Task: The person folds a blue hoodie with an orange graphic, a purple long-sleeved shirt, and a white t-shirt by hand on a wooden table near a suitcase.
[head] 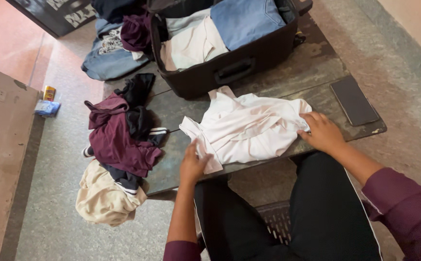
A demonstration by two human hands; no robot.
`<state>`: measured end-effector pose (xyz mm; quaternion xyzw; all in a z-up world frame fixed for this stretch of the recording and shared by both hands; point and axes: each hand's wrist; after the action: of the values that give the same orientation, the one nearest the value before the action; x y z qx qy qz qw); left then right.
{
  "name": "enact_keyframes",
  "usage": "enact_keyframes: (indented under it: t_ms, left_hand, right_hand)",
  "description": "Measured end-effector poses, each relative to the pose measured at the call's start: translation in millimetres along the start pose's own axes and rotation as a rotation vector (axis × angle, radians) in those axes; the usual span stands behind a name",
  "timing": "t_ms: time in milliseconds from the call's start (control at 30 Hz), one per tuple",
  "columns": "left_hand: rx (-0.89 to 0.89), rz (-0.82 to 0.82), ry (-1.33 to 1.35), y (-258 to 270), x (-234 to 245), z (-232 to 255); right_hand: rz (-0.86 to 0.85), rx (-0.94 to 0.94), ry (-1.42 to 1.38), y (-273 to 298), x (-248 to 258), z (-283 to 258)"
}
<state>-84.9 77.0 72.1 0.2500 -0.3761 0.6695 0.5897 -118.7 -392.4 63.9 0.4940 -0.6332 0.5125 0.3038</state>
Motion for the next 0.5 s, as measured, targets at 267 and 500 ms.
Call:
enact_keyframes:
  t_ms: [267, 500]
  left_hand:
    - [-0.089, -0.054, -0.2, 2, -10, 35]
    - [-0.109, 0.006, -0.16, -8, -17, 21]
  right_hand:
    - [0.029, -0.013, -0.089, -5, 7, -6]
    - [0.049, 0.024, -0.09, -7, 4, -2]
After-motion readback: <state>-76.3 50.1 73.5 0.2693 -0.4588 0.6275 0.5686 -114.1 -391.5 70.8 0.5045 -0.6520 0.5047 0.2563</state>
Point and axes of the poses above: each hand's wrist, its own y-axis away from the middle knuckle, its own x-axis out of the back of the hand, z = x × y, and after that the axes turned 3 degrees about z, right-handed
